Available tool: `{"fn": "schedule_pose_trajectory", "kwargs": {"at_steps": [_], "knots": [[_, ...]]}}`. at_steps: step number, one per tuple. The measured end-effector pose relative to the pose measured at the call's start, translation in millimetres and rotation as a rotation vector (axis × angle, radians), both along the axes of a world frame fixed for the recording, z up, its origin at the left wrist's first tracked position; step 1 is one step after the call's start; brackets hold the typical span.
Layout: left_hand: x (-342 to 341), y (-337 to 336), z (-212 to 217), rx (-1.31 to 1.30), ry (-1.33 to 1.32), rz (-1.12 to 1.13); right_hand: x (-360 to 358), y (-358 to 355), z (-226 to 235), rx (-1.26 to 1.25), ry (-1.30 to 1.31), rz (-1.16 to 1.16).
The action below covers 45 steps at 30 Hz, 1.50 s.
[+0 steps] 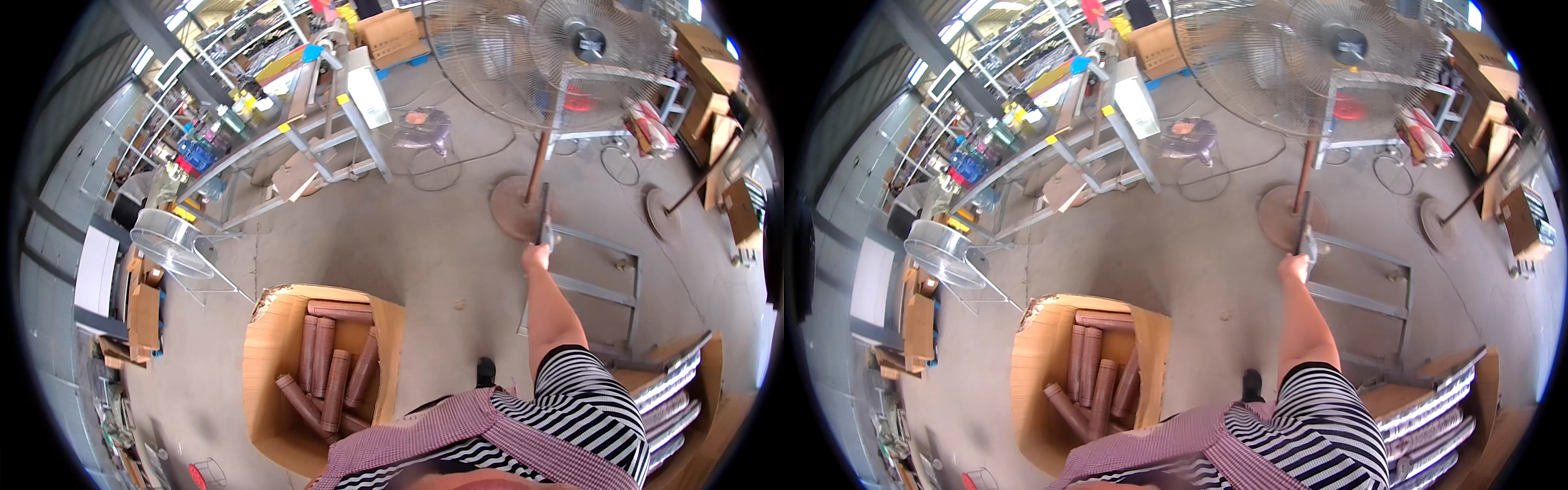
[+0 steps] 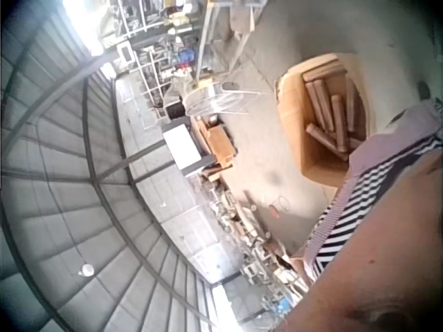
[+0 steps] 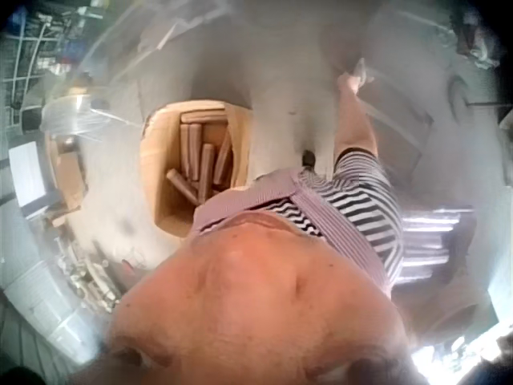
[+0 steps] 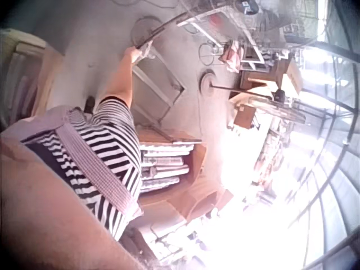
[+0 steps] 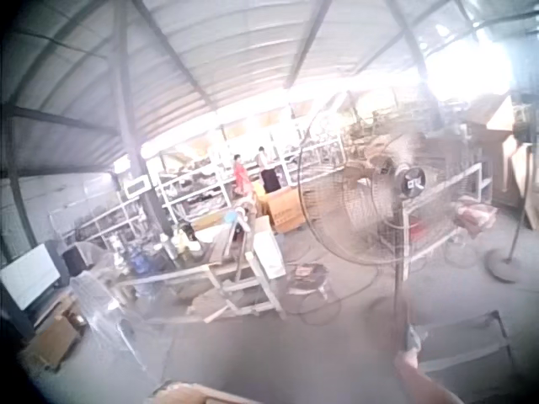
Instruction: The person moves a cardboard box, retrieves a metal frame, opens an empty box, and then peels and applies adhesive labels to several individually wrapped parts lined up on a workspace.
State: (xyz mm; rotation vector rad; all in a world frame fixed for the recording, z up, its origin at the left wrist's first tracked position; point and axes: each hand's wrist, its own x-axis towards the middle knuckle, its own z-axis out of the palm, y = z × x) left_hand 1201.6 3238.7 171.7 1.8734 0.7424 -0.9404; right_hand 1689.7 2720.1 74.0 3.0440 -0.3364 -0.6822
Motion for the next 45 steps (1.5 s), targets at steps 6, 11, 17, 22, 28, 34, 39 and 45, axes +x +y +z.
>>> {"fn": "schedule_pose_trajectory", "kwargs": {"at_steps": [6, 11, 17, 22, 28, 34, 39, 45], "knots": [[-3, 75, -64, -0.110, -0.088, -0.306, -112, 87, 18, 0.339, 0.085, -0.148], [-30, 131, -83, -0.090, -0.200, -0.432, -238, 153, 65, 0.801, -0.114, -0.549], [-71, 98, -18, -0.011, -0.213, -0.496, -381, 225, 103, 0.866, -0.002, -0.342], [-90, 9, 64, 0.160, -0.588, -0.826, -498, 264, 114, 0.890, 0.065, -0.137], [-123, -49, 82, 0.552, -0.950, -1.111, -639, 285, 114, 0.948, 0.167, 0.065], [-208, -68, 72, 0.803, -0.532, -1.304, -775, 274, 124, 0.899, 0.225, 0.218], [-322, -76, 60, 0.723, -0.468, -1.300, -875, 239, 124, 0.907, 0.302, 0.297], [-440, -93, 55, 0.566, -0.584, -1.191, -983, 198, 128, 0.871, 0.286, 0.292]]}}
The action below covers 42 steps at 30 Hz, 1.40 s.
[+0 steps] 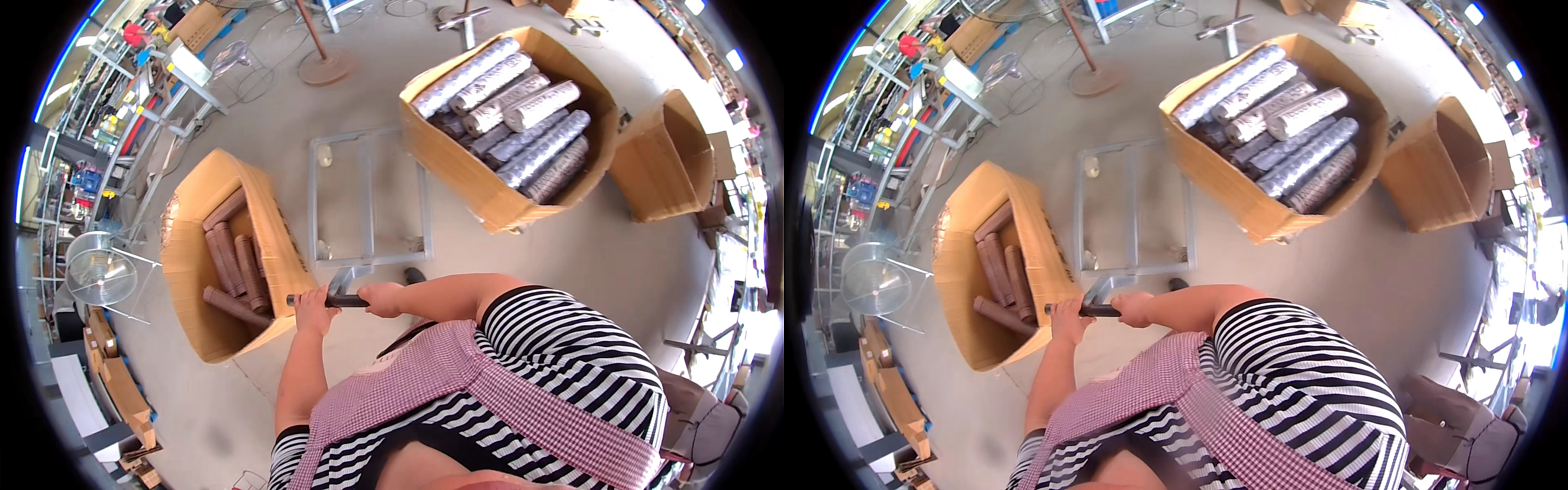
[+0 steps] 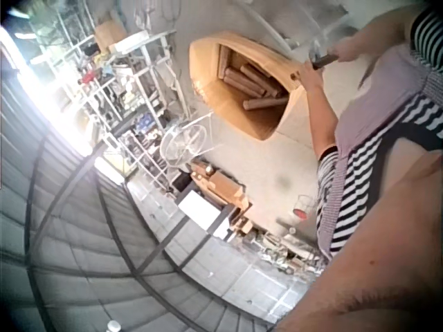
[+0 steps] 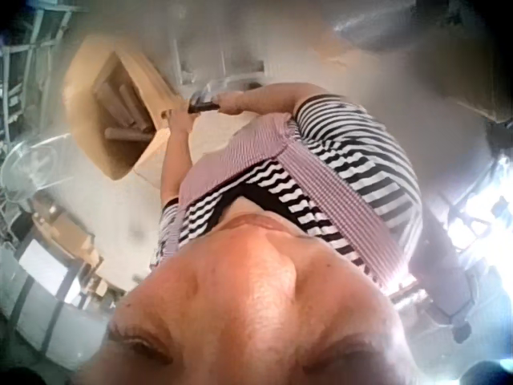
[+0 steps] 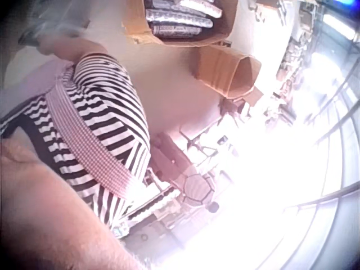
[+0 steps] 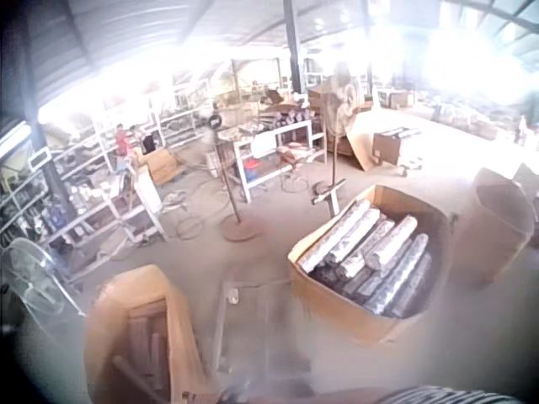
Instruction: The person moves a cardboard box, retrieves a metal frame, opens an empty box, and then peels and applies adhesive labels to several individually wrapped parts lined up on a workspace.
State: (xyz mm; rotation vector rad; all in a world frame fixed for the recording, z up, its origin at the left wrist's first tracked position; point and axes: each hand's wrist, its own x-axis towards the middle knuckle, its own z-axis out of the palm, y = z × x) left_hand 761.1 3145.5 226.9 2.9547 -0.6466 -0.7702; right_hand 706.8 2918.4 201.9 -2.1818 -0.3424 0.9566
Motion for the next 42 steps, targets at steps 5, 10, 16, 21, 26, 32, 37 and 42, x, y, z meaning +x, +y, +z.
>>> {"fn": "schedule_pose_trajectory", "kwargs": {"at_steps": [5, 10, 16, 21, 26, 32, 37, 42], "knots": [[-99, -21, -7, -0.008, 0.004, 0.092, -77, -48, 22, -0.138, 0.020, -0.031], [-179, -46, -15, -0.035, 0.053, 0.165, -110, -143, 21, -0.137, -0.084, -0.084], [-277, -84, -12, 0.107, 0.063, 0.289, -163, -299, -25, -0.150, -0.154, -0.114], [-357, -157, -8, 0.329, 0.085, 0.530, -246, -466, -37, -0.190, -0.077, -0.250], [-430, -262, -14, 0.209, 0.155, 0.585, -332, -662, -38, -0.412, 0.016, -0.519], [-484, -327, -42, 0.129, 0.018, 0.616, -454, -841, -69, -0.902, 0.091, 0.225], [-544, -390, -62, 0.152, -0.097, 0.676, -523, -912, -62, -0.811, 0.114, 0.065], [-597, -483, -66, 0.083, -0.035, 0.870, -480, -935, -40, -0.741, 0.130, -0.033]]}}
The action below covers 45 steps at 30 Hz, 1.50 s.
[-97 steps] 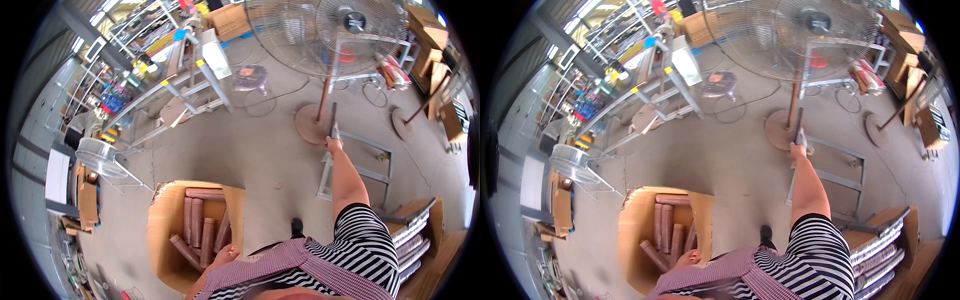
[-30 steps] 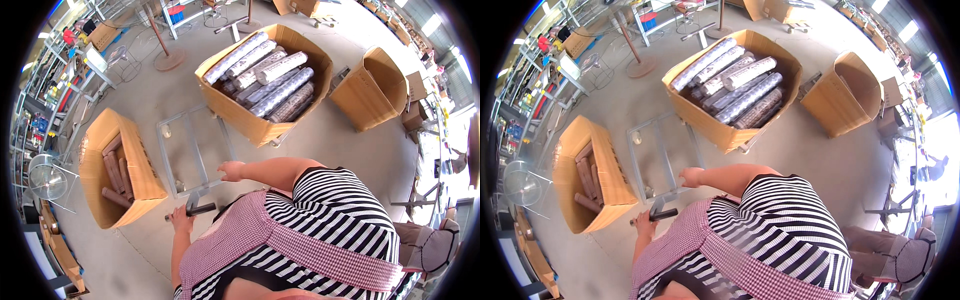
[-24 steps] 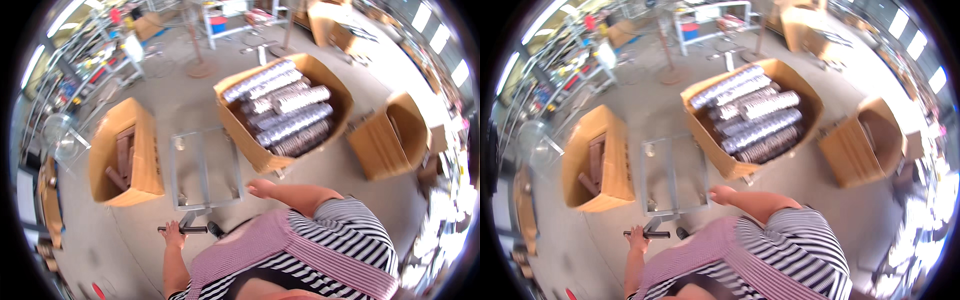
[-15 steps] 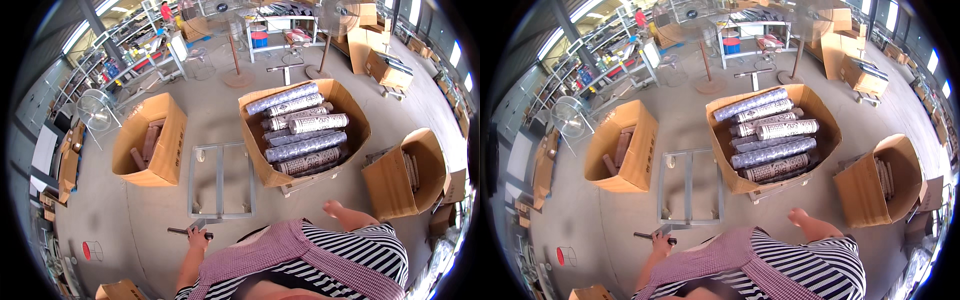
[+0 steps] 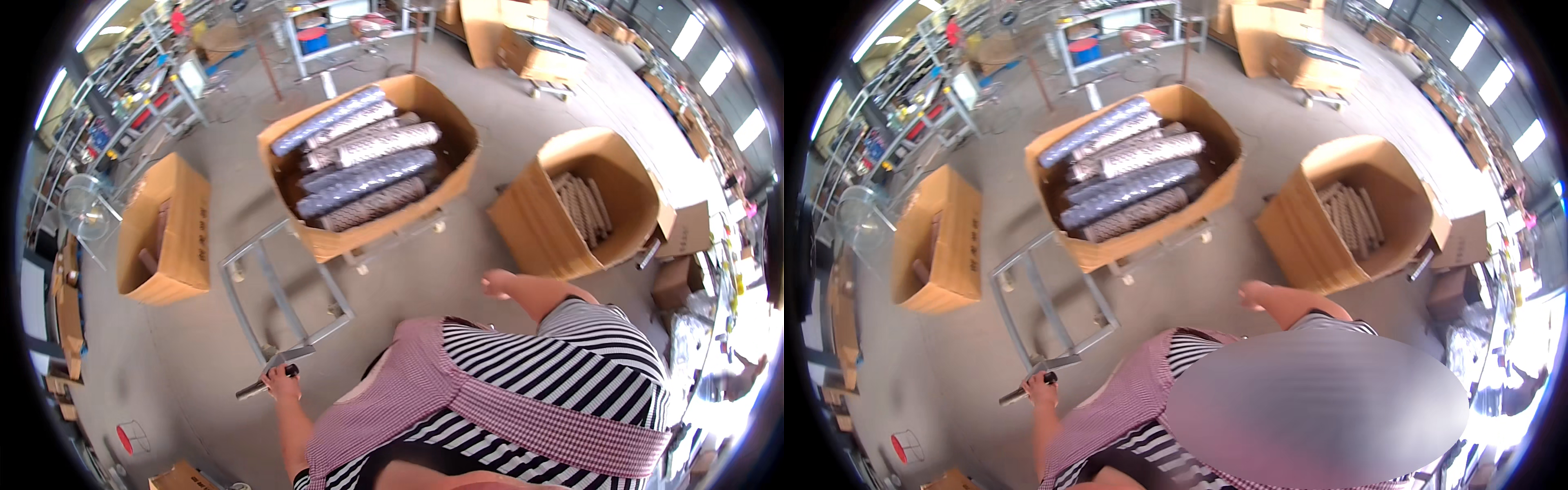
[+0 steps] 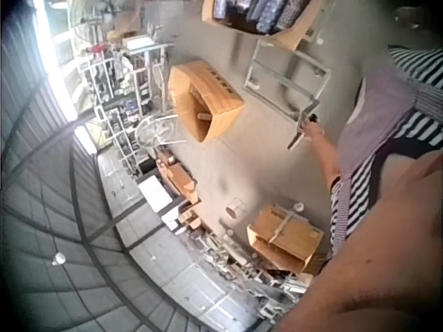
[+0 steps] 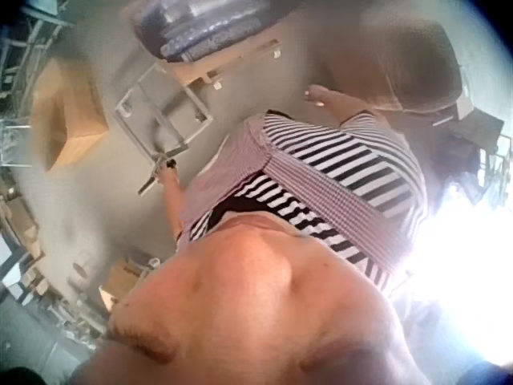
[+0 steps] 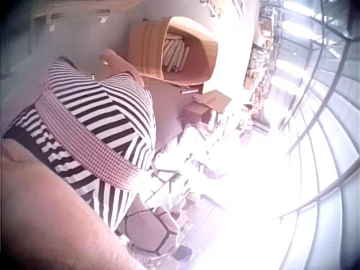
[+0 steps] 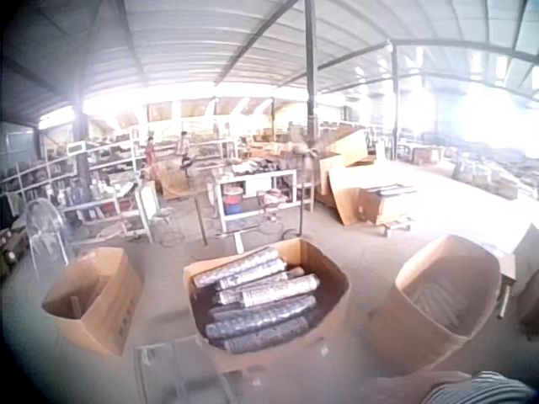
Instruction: The person moves a cardboard box, retrieves a metal frame, opens an empty box, and then peels and applies adhesive labels to several individually wrapped parts lined up on a workspace.
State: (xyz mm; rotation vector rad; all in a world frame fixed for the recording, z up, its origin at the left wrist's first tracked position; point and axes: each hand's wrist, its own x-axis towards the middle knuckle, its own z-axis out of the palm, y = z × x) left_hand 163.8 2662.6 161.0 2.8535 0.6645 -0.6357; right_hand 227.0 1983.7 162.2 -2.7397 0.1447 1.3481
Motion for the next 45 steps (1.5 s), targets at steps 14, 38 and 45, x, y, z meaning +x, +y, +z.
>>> {"fn": "schedule_pose_trajectory", "kwargs": {"at_steps": [14, 38, 45], "knots": [[-127, -257, -48, -0.014, -0.007, 0.222, -7, -231, 40, 0.406, -0.421, 0.012], [-335, -604, 8, -0.023, 0.089, 0.603, -293, -679, 107, -0.297, -0.479, 0.283], [-356, -673, 79, -0.215, 0.130, 0.634, -273, -660, 8, 0.047, -0.702, 0.125]]}}
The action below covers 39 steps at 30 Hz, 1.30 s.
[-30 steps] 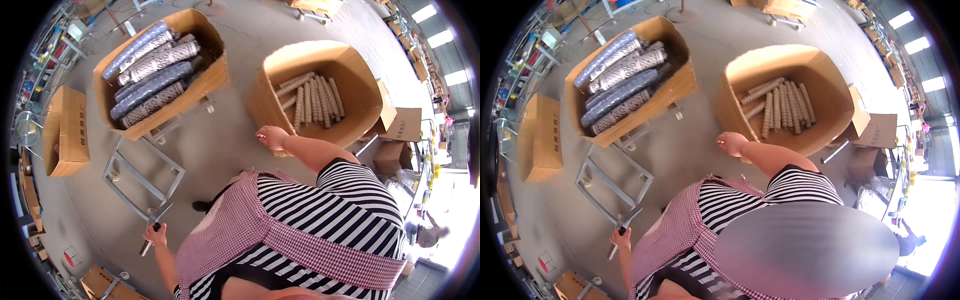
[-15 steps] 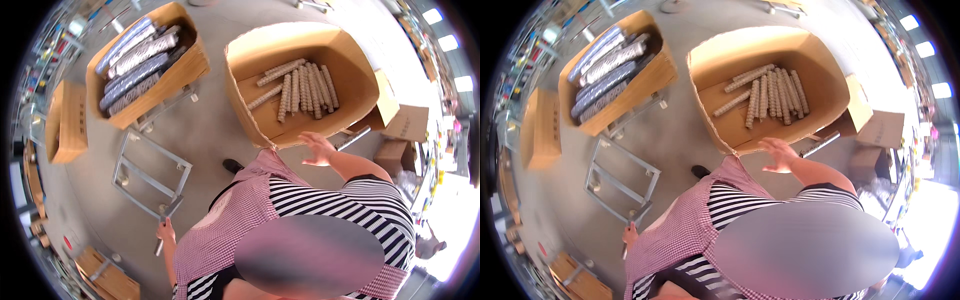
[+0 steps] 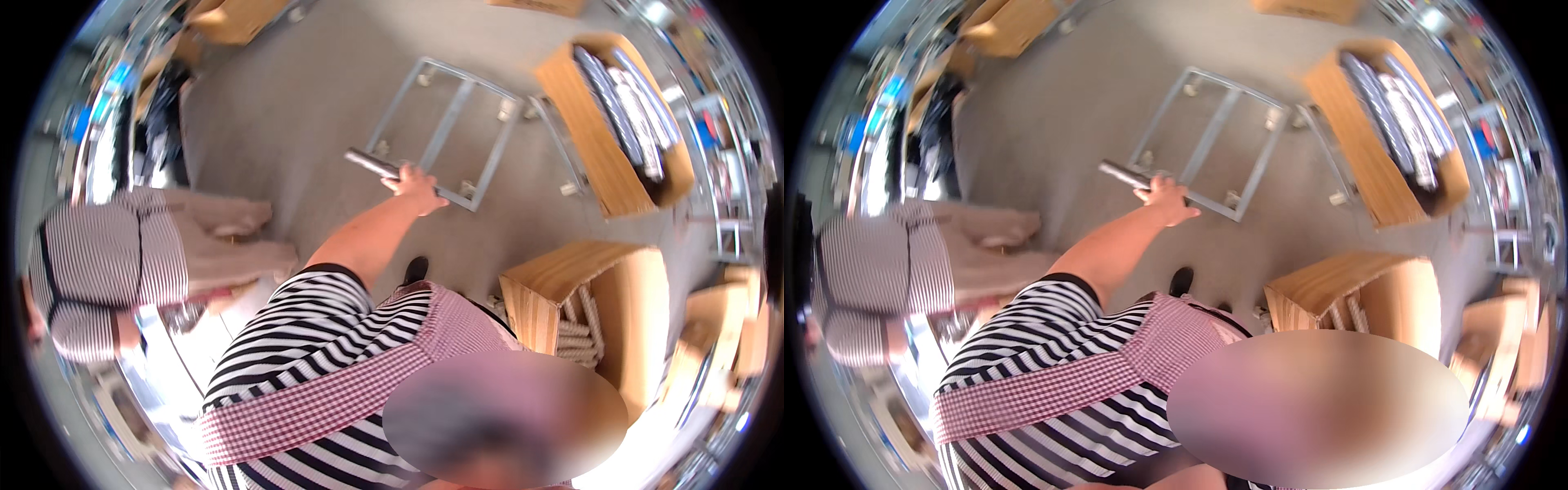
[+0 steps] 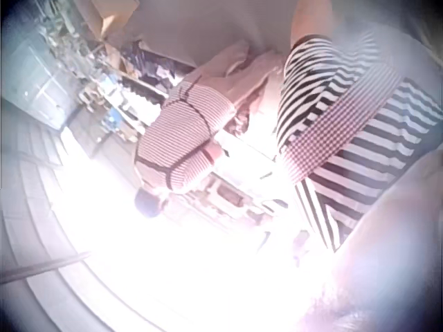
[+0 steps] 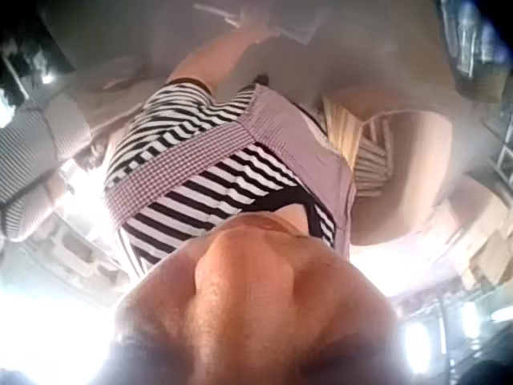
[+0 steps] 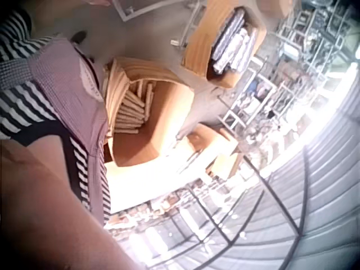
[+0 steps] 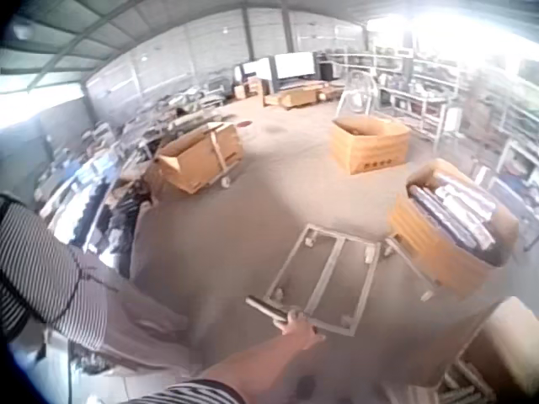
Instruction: The person moves a cardboard box, retrieves a metal frame, opens an empty box, and then peels and applies adhesive labels to several individually wrapped parts lined up on a workspace.
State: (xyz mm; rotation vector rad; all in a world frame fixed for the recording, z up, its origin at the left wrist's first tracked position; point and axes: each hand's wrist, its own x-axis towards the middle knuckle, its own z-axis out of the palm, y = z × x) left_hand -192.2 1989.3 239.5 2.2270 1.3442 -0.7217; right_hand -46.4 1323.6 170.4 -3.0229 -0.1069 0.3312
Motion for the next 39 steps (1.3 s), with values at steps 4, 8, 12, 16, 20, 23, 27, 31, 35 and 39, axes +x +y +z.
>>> {"fn": "schedule_pose_trajectory", "kwargs": {"at_steps": [4, 8, 12, 16, 20, 23, 27, 31, 35, 39], "knots": [[-15, -68, -13, -0.006, -0.052, 0.085, 19, 21, -7, 0.104, -0.009, 0.201], [-43, -140, -31, 0.071, -0.110, 0.157, 15, 1, -5, 0.192, -0.034, 0.330], [-80, -217, -40, 0.113, -0.126, 0.212, 9, -42, -4, 0.278, -0.053, 0.444], [-129, -296, -38, 0.045, -0.126, 0.214, 6, -86, 7, 0.295, -0.051, 0.557], [-168, -374, -33, -0.018, -0.122, 0.150, 14, -118, 19, 0.300, -0.001, 0.675], [-197, -439, -33, -0.028, -0.149, 0.167, 14, -139, 21, 0.093, -0.033, 0.765], [-228, -521, -33, -0.043, -0.235, 0.217, 19, -154, 10, -0.076, 0.181, 0.652], [-253, -604, -32, -0.080, -0.333, 0.293, 32, -163, -5, -0.122, -0.163, 0.890], [-282, -678, -32, -0.075, -0.352, 0.347, 49, -166, -13, -0.082, -0.056, 0.805], [-315, -745, -38, -0.017, -0.328, 0.373, 62, -170, -16, -0.035, -0.149, 0.915]]}}
